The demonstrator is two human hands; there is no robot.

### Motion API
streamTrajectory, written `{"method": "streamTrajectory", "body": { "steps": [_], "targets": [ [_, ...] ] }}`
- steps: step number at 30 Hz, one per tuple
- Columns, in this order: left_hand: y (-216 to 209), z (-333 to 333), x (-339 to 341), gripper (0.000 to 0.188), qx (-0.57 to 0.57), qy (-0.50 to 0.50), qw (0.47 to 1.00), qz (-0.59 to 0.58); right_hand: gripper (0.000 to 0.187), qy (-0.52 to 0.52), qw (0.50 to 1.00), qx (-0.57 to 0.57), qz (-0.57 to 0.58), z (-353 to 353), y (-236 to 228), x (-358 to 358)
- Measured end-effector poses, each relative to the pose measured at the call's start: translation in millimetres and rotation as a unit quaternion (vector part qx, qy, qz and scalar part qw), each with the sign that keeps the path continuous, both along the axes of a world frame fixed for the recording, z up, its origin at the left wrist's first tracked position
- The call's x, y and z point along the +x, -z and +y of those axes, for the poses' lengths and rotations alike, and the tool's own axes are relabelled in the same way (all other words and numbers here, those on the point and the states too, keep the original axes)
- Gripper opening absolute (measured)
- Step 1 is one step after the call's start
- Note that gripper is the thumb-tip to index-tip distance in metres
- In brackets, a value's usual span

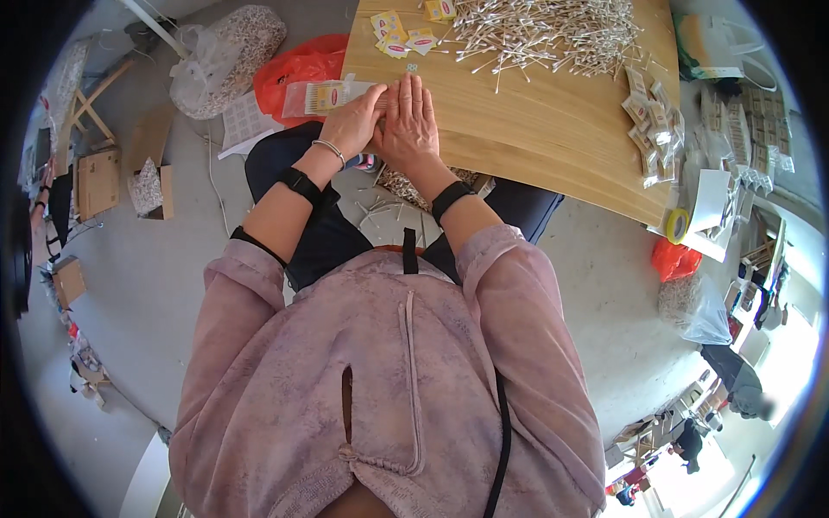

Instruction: Packaging bunches of cotton swabs into small plastic bags.

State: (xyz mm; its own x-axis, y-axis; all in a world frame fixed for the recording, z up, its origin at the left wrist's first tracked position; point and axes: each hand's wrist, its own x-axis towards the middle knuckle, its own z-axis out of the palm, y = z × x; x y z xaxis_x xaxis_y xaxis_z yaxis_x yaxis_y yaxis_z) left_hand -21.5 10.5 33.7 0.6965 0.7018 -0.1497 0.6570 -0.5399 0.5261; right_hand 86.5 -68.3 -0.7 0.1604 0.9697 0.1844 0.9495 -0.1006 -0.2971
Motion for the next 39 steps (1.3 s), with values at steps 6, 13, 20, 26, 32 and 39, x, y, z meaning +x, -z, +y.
{"method": "streamTrajectory", "body": {
  "steps": [6,13,20,26,32,39],
  "targets": [
    [2.8,-1.1,-2.0,0.035,0.020,0.000,1.000,-0.012,0.070,0.004,1.000,0.007,0.002,-0.6,0.2,-2.1],
    [14.0,-9.9,-4.2,0.036,0.090,-0.104,0.969,-0.203,0.073,0.003,1.000,-0.022,0.006,-1.3,-3.9,-3.5],
    [23.2,-10.6,5.1,0.042,-0.041,-0.119,0.925,-0.357,0.072,0.019,0.999,-0.027,0.024,0.2,-4.5,-9.2],
    [24.5,-6.6,4.5,0.042,-0.104,-0.124,0.909,-0.384,0.069,0.037,0.998,-0.056,0.015,-0.4,-8.4,-18.3],
    [24.2,-5.6,2.8,0.039,-0.135,-0.143,0.898,-0.394,0.070,0.025,0.997,-0.078,0.001,-1.0,-10.0,-22.0],
    [27.3,-5.1,0.9,0.037,-0.174,-0.144,0.877,-0.424,0.072,0.037,0.997,-0.064,0.021,2.0,-7.0,-21.8]
  ]
}}
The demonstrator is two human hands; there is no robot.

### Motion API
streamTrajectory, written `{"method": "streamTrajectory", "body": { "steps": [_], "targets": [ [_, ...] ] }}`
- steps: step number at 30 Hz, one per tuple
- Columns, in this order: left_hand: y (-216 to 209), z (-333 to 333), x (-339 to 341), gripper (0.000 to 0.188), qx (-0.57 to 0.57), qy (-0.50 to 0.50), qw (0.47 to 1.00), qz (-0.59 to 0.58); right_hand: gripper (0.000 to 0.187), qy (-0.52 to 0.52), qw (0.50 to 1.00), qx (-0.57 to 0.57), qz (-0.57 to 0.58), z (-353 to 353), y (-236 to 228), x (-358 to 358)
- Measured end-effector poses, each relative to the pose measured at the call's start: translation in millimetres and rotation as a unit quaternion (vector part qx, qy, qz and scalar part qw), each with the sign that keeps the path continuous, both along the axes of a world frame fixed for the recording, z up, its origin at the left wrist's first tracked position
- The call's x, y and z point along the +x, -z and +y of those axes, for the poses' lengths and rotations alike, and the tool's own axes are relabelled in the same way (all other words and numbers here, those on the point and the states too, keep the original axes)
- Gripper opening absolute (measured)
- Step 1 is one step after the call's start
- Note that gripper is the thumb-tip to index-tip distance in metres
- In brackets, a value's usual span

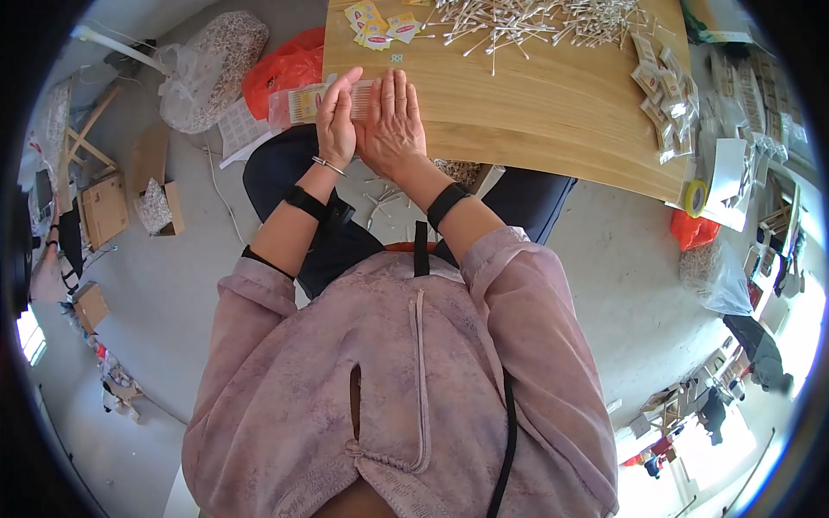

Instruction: Packaging bunches of cotton swabs into small plastic bags.

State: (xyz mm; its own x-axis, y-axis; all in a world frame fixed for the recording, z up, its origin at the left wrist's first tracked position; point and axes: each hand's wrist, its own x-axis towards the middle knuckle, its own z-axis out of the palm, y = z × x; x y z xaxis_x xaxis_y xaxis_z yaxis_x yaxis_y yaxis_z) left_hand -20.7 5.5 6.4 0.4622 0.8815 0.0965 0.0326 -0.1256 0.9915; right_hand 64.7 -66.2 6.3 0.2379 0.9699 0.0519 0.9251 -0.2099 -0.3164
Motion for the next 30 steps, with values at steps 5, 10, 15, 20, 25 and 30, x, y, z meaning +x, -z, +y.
{"method": "streamTrajectory", "body": {
  "steps": [5,10,15,20,25,30],
  "targets": [
    [2.8,-2.6,5.1,0.038,-0.014,-0.058,0.996,-0.073,0.073,-0.009,1.000,-0.007,-0.018,-1.1,-3.1,-0.5],
    [2.6,-1.2,3.5,0.038,-0.049,-0.035,0.994,-0.087,0.072,-0.010,1.000,0.008,0.008,-2.1,-1.6,0.4],
    [0.9,1.4,1.5,0.038,-0.038,-0.036,0.997,-0.064,0.071,-0.015,1.000,0.012,-0.004,0.5,-3.1,-0.6],
    [-8.3,-1.1,3.8,0.040,-0.023,-0.042,0.999,-0.023,0.071,-0.019,1.000,0.011,-0.015,0.6,-1.9,-0.3],
    [-23.7,4.7,-9.1,0.036,0.157,-0.085,0.978,0.111,0.074,-0.019,1.000,0.024,-0.004,-2.3,3.7,1.0],
    [13.0,40.7,-61.3,0.042,0.207,-0.220,0.883,0.360,0.076,-0.037,0.999,0.018,-0.007,4.3,-6.9,-0.2]
  ]
}}
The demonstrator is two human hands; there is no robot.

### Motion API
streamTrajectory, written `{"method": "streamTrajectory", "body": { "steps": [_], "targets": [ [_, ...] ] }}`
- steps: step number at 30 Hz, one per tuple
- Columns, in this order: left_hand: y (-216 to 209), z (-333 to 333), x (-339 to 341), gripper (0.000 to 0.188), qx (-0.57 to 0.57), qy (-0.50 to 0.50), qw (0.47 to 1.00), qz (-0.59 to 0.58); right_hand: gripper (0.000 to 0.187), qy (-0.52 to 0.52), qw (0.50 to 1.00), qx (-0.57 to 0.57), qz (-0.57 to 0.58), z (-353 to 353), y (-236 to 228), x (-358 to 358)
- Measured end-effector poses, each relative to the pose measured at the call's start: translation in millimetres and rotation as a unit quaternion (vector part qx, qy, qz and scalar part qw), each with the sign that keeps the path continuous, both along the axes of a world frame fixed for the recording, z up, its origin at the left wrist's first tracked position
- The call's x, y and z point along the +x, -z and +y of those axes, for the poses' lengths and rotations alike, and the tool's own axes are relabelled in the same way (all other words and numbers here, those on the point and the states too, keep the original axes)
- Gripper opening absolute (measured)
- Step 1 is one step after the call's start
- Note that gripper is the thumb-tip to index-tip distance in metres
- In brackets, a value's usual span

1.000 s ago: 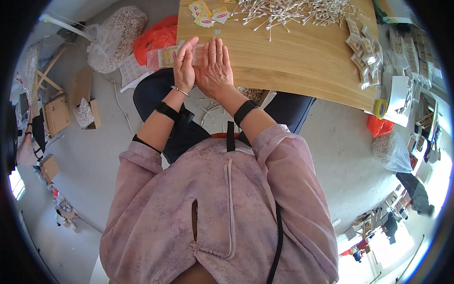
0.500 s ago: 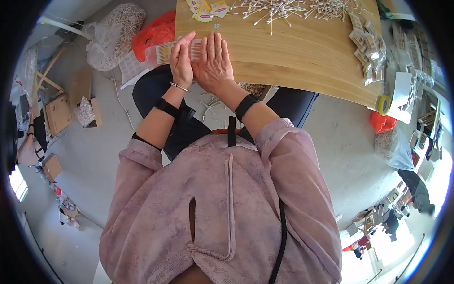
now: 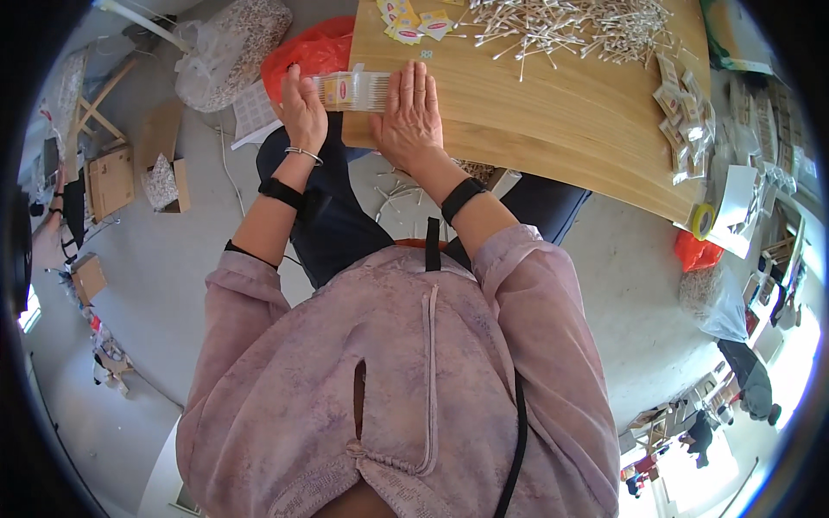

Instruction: Packaging bunches of cotton swabs into small plastic bags.

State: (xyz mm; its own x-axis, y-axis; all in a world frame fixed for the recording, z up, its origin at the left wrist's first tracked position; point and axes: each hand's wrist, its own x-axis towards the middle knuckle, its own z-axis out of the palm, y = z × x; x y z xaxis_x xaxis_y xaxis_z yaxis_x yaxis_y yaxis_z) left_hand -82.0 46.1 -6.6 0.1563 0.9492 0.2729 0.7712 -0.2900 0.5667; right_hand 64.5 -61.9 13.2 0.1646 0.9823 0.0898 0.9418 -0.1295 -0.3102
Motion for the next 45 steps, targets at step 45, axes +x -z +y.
{"method": "streamTrajectory", "body": {
  "steps": [45],
  "targets": [
    [5.4,12.3,10.5,0.038,-0.148,0.082,0.969,-0.181,0.074,0.013,0.942,0.134,0.307,31.0,1.7,-10.6]
  ]
}}
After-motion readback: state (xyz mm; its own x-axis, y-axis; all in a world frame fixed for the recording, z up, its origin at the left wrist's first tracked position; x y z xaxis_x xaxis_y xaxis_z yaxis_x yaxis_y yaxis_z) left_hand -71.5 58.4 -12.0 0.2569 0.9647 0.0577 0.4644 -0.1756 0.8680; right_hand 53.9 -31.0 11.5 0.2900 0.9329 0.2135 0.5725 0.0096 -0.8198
